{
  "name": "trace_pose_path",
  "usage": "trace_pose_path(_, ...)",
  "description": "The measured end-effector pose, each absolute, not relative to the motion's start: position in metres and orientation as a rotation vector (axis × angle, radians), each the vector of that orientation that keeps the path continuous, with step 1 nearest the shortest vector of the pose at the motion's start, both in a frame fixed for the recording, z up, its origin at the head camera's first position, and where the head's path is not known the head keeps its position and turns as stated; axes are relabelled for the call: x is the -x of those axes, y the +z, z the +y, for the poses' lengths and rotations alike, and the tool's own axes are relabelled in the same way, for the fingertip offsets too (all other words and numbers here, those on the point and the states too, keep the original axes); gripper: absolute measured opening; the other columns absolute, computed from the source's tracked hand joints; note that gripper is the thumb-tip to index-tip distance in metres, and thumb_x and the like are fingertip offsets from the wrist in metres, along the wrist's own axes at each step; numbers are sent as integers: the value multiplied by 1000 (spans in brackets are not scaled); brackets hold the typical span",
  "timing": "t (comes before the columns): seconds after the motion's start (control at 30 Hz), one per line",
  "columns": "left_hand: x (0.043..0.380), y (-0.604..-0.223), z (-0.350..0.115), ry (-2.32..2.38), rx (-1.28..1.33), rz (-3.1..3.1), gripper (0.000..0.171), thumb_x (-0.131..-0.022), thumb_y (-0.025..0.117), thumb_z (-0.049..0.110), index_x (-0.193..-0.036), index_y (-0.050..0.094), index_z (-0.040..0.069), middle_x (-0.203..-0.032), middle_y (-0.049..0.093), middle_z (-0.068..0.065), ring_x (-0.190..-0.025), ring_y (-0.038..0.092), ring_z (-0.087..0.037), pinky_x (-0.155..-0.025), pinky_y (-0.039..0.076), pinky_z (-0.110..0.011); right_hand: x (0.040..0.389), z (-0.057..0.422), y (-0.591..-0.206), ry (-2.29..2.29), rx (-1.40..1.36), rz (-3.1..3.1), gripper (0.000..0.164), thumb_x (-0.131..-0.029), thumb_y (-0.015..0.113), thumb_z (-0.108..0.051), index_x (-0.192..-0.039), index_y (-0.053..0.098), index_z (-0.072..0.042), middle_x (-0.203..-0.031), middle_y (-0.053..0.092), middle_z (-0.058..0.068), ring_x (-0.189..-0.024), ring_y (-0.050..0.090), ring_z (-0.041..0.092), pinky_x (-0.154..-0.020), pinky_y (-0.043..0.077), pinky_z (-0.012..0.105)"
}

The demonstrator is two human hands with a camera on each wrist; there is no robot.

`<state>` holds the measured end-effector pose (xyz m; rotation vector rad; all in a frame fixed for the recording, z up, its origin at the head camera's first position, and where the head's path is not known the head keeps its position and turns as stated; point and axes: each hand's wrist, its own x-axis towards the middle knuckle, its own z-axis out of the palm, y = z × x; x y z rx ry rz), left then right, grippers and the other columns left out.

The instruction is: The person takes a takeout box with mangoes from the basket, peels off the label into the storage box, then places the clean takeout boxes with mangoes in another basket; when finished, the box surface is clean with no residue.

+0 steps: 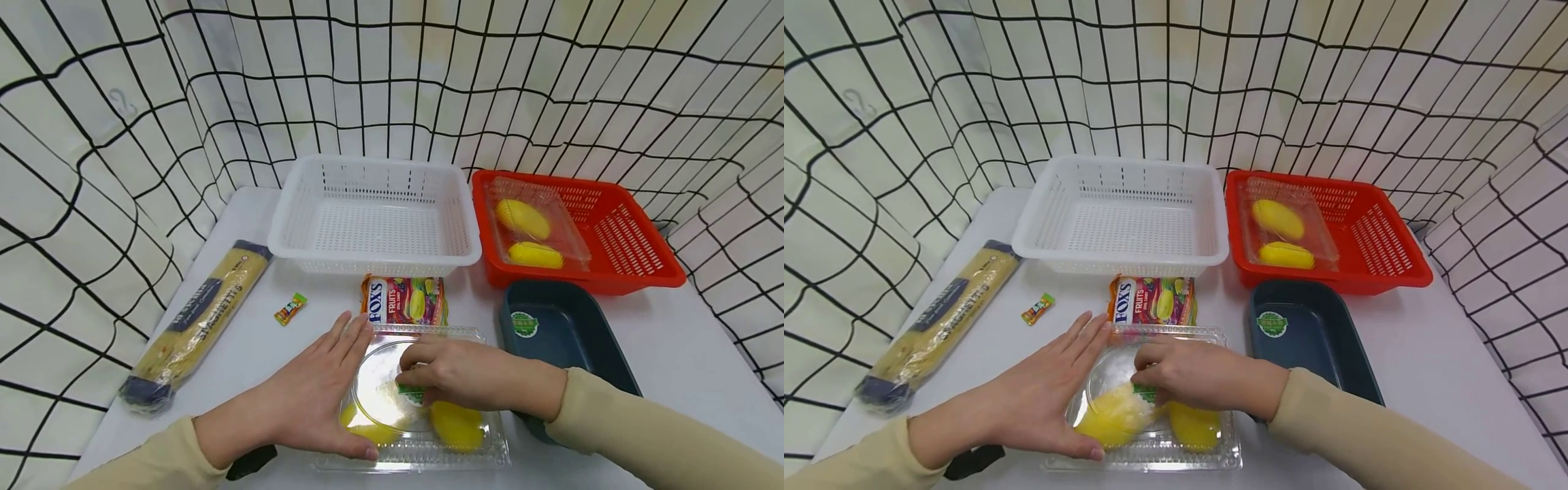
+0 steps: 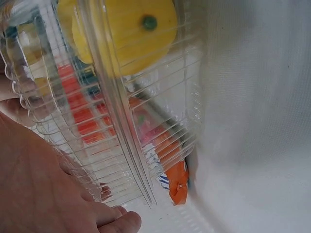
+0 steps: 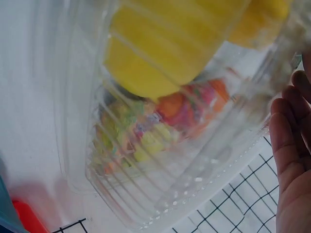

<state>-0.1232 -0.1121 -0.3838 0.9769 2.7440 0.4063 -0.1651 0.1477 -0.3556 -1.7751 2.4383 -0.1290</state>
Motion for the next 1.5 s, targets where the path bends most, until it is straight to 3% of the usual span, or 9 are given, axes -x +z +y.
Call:
trace_pose_path(0.67,123,-383,-112,409,-987,2753,135,-69,67,85,-159,24,-6,-169,19,-24,-158,7,-46,-124,28,-57,169,137,-351,-117,1634,2382,35,-90,79,-28,-121,71,-16,-122,69,-3,-115,61,11,-106,49,21)
trace_pose_path(1.5,123,-383,-111,419,-967,2737,135,-70,66,86,-160,23,-4,-170,16,-23,-158,5,-45,-124,27,-58,175,133,-349,-88,1859,2415,22,-88,81,-28,-109,80,-22,-100,71,-7,-92,63,7,-86,53,11)
